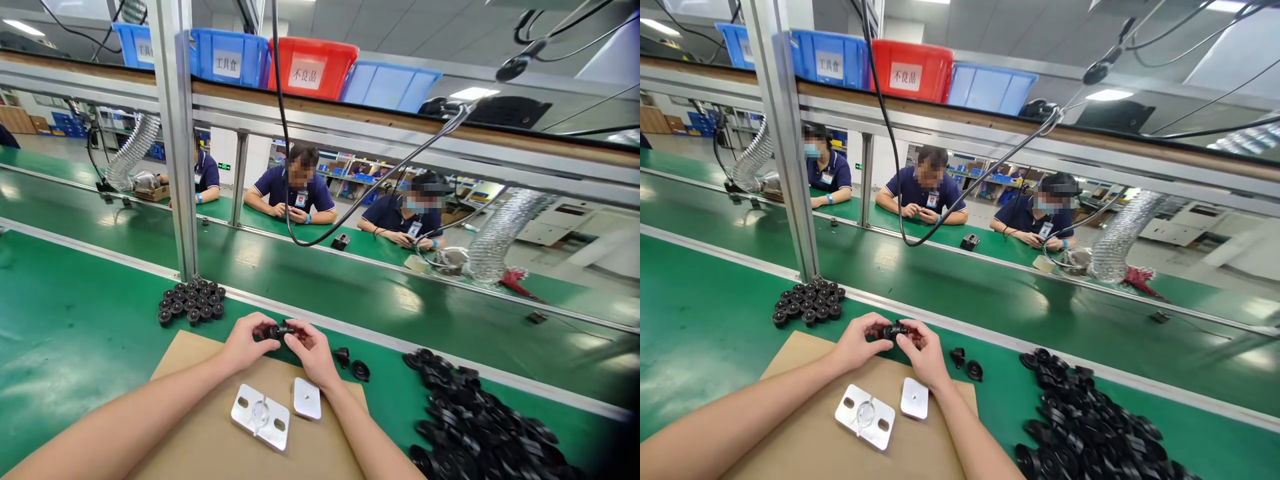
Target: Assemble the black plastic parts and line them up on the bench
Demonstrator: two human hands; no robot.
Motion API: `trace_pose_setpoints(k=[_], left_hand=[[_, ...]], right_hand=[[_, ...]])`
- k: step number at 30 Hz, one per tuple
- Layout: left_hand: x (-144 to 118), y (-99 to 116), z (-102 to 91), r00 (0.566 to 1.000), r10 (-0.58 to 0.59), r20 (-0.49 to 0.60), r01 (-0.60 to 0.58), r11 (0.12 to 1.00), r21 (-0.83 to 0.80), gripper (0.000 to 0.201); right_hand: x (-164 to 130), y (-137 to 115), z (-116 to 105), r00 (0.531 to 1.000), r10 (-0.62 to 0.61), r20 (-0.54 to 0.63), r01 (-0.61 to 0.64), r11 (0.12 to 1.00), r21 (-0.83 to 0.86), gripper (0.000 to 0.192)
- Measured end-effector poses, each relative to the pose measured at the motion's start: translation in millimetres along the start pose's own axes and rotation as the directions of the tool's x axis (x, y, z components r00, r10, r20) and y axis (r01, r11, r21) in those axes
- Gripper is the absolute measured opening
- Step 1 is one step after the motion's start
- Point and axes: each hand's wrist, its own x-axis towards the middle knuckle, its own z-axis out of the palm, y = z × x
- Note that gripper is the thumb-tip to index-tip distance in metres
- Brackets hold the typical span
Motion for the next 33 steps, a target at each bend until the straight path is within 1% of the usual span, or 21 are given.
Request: trace_pose_setpoints(k=[7, 16, 22, 28, 33], left_hand=[[0.4, -0.1, -2.2, 0.999, 0.033, 0.020, -0.033, 0.999, 0.003, 0.031], [-0.4, 1.1, -2.4, 0.997, 0.068, 0.030, -0.068, 0.998, -0.010, 0.029], [-0.9, 1.8, -2.7, 0.999, 0.037, 0.040, -0.036, 0.999, -0.019, 0.030], [0.8, -0.6, -4.0, 0.998, -0.020, 0.060, 0.022, 1.000, -0.021, 0.039], [0.4, 2.2, -6.1, 0.998, -0.025, 0.057, 0.026, 1.000, -0.018, 0.041]], right_hand=[[0.0, 1.3, 0.9, 0.998, -0.037, 0.051, 0.042, 0.994, -0.098, 0.040], [0.1, 0.2, -0.6, 0.995, -0.054, 0.084, 0.063, 0.992, -0.112, 0.037], [0.3, 2.5, -0.5, 0.995, -0.050, 0.090, 0.060, 0.992, -0.111, 0.040], [-0.1, 2.3, -1.7, 0.992, -0.070, 0.110, 0.083, 0.989, -0.121, 0.040], [0.1, 0.2, -1.1, 0.992, -0.053, 0.115, 0.067, 0.991, -0.118, 0.039]])
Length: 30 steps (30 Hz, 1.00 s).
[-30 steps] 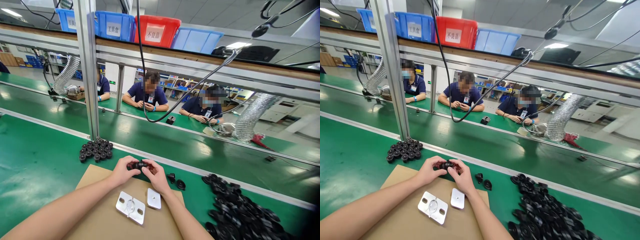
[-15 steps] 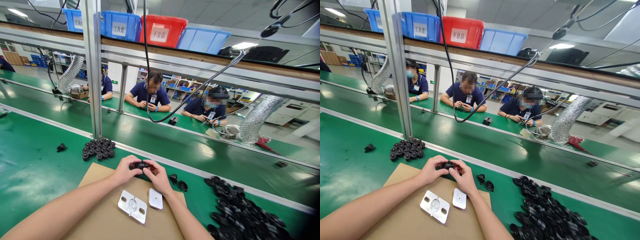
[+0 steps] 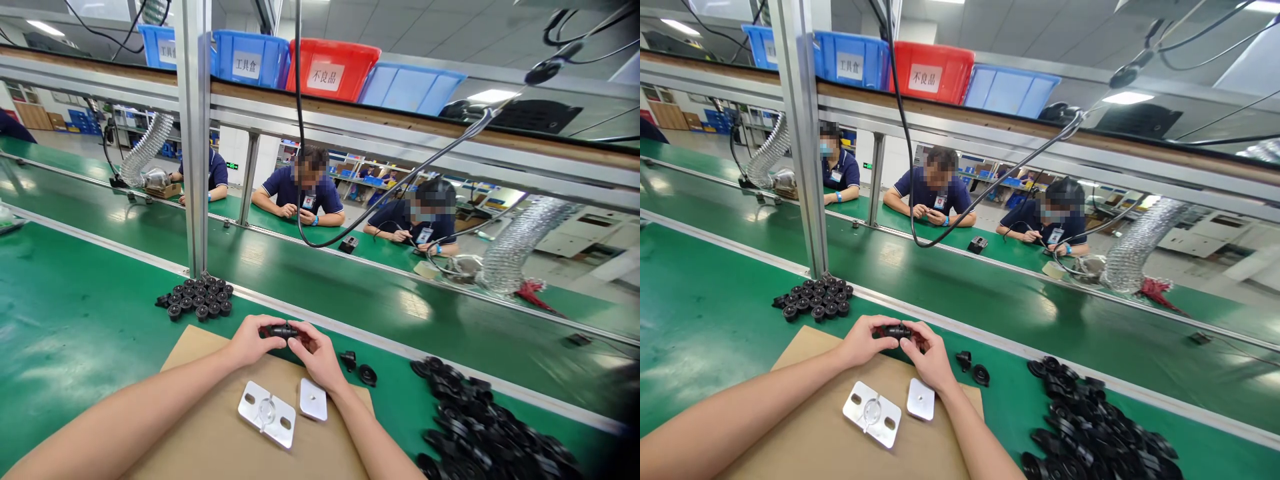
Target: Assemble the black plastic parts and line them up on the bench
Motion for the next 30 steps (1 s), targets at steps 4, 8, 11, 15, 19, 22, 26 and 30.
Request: trace_pose_setpoints(k=[4, 8, 11, 15, 19, 22, 26, 30], left_hand=[[-0.8, 2.8, -0.4, 1.000, 0.004, 0.011, -0.004, 1.000, 0.003, 0.040], [-0.4, 1.7, 0.2, 1.000, -0.006, -0.009, 0.007, 1.000, 0.017, 0.040], [0.0, -0.2, 0.4, 1.000, -0.014, -0.021, 0.015, 1.000, 0.024, 0.041], [0.1, -2.3, 0.5, 0.999, -0.029, -0.027, 0.029, 0.999, 0.028, 0.041], [-0.3, -2.8, 0.8, 0.999, -0.031, -0.029, 0.032, 0.999, 0.032, 0.041], [-0.7, -1.9, 0.8, 0.999, -0.032, -0.036, 0.034, 0.999, 0.041, 0.041], [-1.4, -0.2, 0.6, 0.999, -0.040, -0.033, 0.042, 0.998, 0.054, 0.042], [-1.1, 0.4, 0.7, 0.998, -0.047, -0.038, 0.050, 0.997, 0.058, 0.041]], right_hand=[[0.5, 1.5, 1.0, 1.000, 0.023, 0.004, -0.023, 1.000, -0.006, 0.040], [1.0, 4.3, 1.4, 0.999, 0.045, -0.003, -0.045, 0.999, 0.001, 0.042], [1.3, 5.6, 1.3, 0.999, 0.046, -0.002, -0.046, 0.999, 0.007, 0.040], [1.3, 5.0, 0.9, 1.000, 0.029, 0.000, -0.029, 1.000, 0.007, 0.038], [0.9, 3.1, 0.2, 1.000, 0.004, 0.010, -0.004, 1.000, -0.003, 0.038], [1.0, 2.9, 0.2, 0.999, 0.045, 0.006, -0.045, 0.999, 0.004, 0.040], [2.0, 4.7, 1.7, 0.995, 0.095, -0.017, -0.094, 0.996, 0.001, 0.038], [2.1, 5.5, 3.2, 0.994, 0.105, -0.043, -0.104, 0.994, 0.011, 0.043]])
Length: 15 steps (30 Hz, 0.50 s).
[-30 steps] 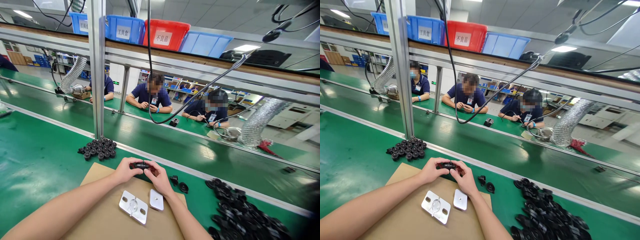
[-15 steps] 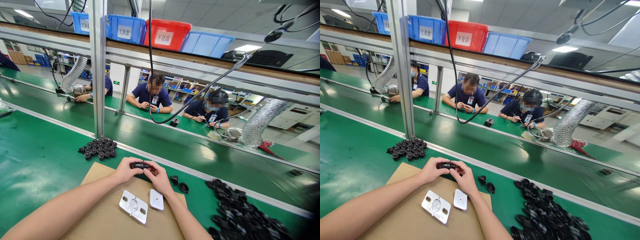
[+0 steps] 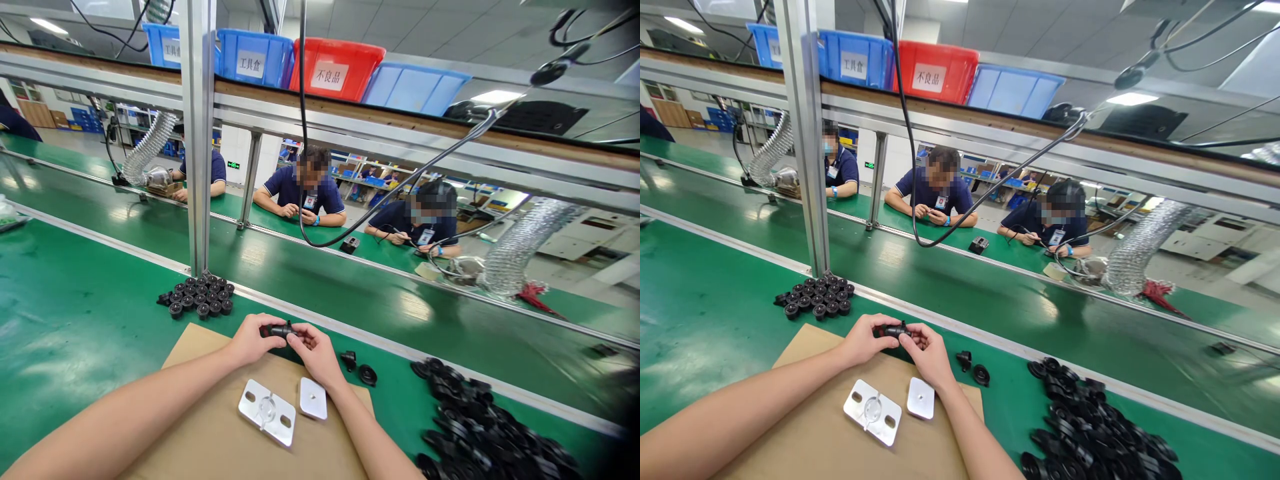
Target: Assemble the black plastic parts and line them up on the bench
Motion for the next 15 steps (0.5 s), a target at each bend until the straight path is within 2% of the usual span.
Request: trace_pose_setpoints(k=[3, 6, 15], left_hand=[[0.7, -0.1, 0.0, 1.000, 0.001, -0.002, -0.001, 1.000, -0.006, 0.041], [0.8, 0.8, -0.6, 1.000, 0.003, 0.000, -0.003, 1.000, -0.007, 0.041], [-1.1, 0.4, -0.8, 1.000, 0.002, 0.024, -0.002, 1.000, 0.013, 0.042]], right_hand=[[-1.5, -0.9, -0.1, 0.999, -0.054, -0.001, 0.054, 0.998, 0.026, 0.051], [-2.9, -3.1, -0.3, 0.995, -0.099, 0.027, 0.099, 0.995, -0.014, 0.044], [-1.0, -7.7, 3.6, 1.000, -0.001, -0.021, 0.000, 0.997, -0.083, 0.043]])
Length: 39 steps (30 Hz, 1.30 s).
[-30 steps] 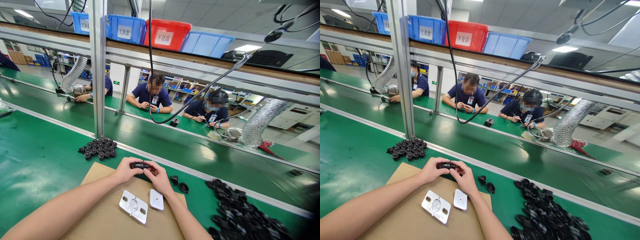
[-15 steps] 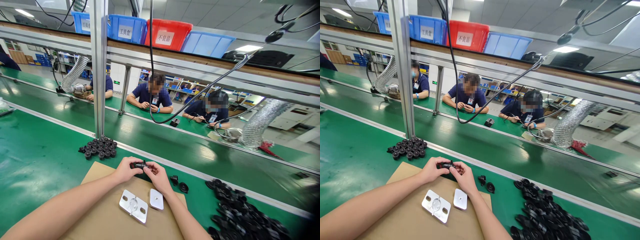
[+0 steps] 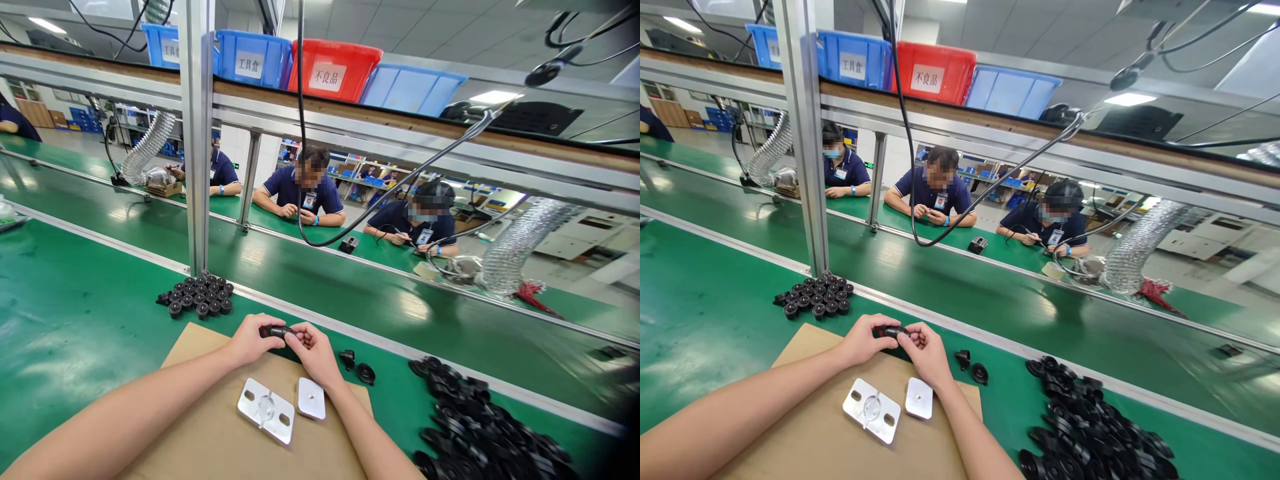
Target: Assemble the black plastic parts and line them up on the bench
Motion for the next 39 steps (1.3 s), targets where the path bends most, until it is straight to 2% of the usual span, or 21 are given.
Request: trace_pose_setpoints(k=[4, 14, 19, 23, 27, 31, 33, 37, 39], left_hand=[[-0.2, -1.2, -0.1, 1.000, 0.004, 0.019, -0.004, 1.000, -0.010, 0.043], [3.3, -6.7, 0.9, 0.999, 0.042, 0.010, -0.042, 0.998, -0.056, 0.043], [3.1, -5.6, 2.6, 0.996, 0.090, -0.024, -0.091, 0.995, -0.047, 0.033], [1.8, -4.7, 3.0, 0.993, 0.110, -0.035, -0.111, 0.993, -0.037, 0.033], [2.1, -7.7, 3.3, 0.996, 0.086, -0.028, -0.087, 0.995, -0.043, 0.033], [2.1, -7.9, 3.0, 0.998, 0.070, -0.009, -0.070, 0.995, -0.066, 0.036], [1.3, -5.5, 2.5, 0.997, 0.080, -0.004, -0.080, 0.994, -0.072, 0.036], [-0.3, -0.4, 1.8, 0.994, 0.107, -0.006, -0.108, 0.992, -0.068, 0.030], [-0.3, 0.2, 1.8, 0.995, 0.101, -0.017, -0.102, 0.992, -0.069, 0.030]], right_hand=[[-0.4, -1.4, 0.9, 1.000, 0.005, -0.005, -0.005, 1.000, -0.022, 0.042], [-2.1, -5.1, -3.2, 0.997, -0.081, 0.009, 0.082, 0.995, -0.053, 0.039], [-1.2, 1.3, -2.0, 0.999, -0.050, -0.003, 0.050, 0.998, -0.038, 0.044], [-0.6, 5.5, -0.4, 0.999, -0.052, -0.006, 0.052, 0.998, -0.035, 0.042], [-0.3, 1.5, -4.7, 0.995, -0.104, -0.001, 0.104, 0.993, -0.063, 0.035], [-1.2, -6.4, -10.5, 0.972, -0.228, 0.054, 0.233, 0.966, -0.113, 0.025], [-2.0, -9.3, -10.9, 0.965, -0.252, 0.069, 0.260, 0.954, -0.149, 0.025], [-2.8, -13.8, -8.2, 0.991, -0.131, 0.033, 0.135, 0.963, -0.232, 0.030], [-2.5, -16.6, -8.2, 0.995, -0.089, 0.052, 0.099, 0.964, -0.246, 0.033]])
